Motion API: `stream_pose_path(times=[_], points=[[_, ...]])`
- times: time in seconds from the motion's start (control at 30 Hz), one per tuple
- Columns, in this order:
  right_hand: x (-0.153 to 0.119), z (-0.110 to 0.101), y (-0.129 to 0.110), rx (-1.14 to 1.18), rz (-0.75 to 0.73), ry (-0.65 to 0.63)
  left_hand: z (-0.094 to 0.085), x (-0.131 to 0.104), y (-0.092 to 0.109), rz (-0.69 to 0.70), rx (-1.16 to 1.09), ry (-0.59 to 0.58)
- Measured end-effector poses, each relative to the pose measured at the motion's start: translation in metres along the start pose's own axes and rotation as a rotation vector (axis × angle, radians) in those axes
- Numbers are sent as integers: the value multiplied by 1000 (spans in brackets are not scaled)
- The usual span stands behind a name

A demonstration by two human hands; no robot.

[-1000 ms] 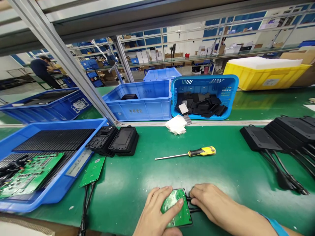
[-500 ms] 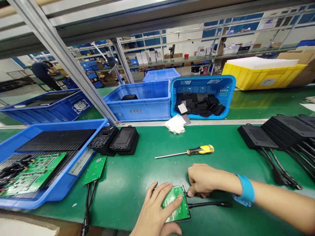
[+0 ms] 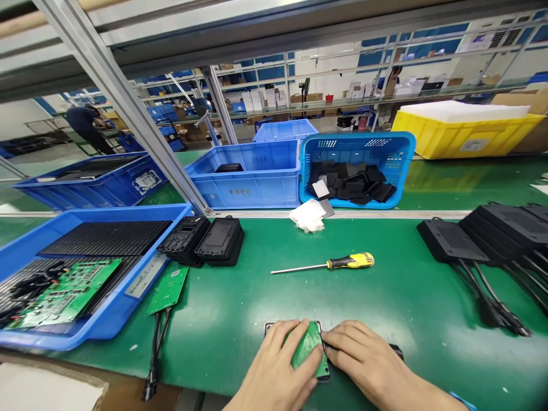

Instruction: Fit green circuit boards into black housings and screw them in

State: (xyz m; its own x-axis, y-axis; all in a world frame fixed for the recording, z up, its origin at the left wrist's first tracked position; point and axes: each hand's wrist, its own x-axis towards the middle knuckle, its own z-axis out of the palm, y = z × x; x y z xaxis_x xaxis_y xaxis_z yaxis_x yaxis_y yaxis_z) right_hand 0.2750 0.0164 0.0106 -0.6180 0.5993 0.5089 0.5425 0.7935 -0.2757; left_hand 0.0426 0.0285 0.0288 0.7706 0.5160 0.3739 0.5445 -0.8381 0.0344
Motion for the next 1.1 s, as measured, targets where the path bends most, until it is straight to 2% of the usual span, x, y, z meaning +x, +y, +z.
stream_pose_path(times=[0.23,0.4,0.5,0.73,0.9,1.0,1.1], points=[[9,-1,3,-79,-63,94,3,2,-12,71,-59,46],[11,2,-5,-210,-23,167,4,0,-17,77,-138,-11],[12,3,-8,-242,-9,184,6,-4,-18,52,-107,-21],[9,4,-7,-189,27,171,1,0,-19,51,-151,-28],[8,4,-4,-57,66,146,1,5,-14,-16,-161,-15],[11,-1,-3,16,90,127,3,3,-13,-51,-209,31],[17,-8,-5,-23,85,39,3,1,-17,-63,-294,41]])
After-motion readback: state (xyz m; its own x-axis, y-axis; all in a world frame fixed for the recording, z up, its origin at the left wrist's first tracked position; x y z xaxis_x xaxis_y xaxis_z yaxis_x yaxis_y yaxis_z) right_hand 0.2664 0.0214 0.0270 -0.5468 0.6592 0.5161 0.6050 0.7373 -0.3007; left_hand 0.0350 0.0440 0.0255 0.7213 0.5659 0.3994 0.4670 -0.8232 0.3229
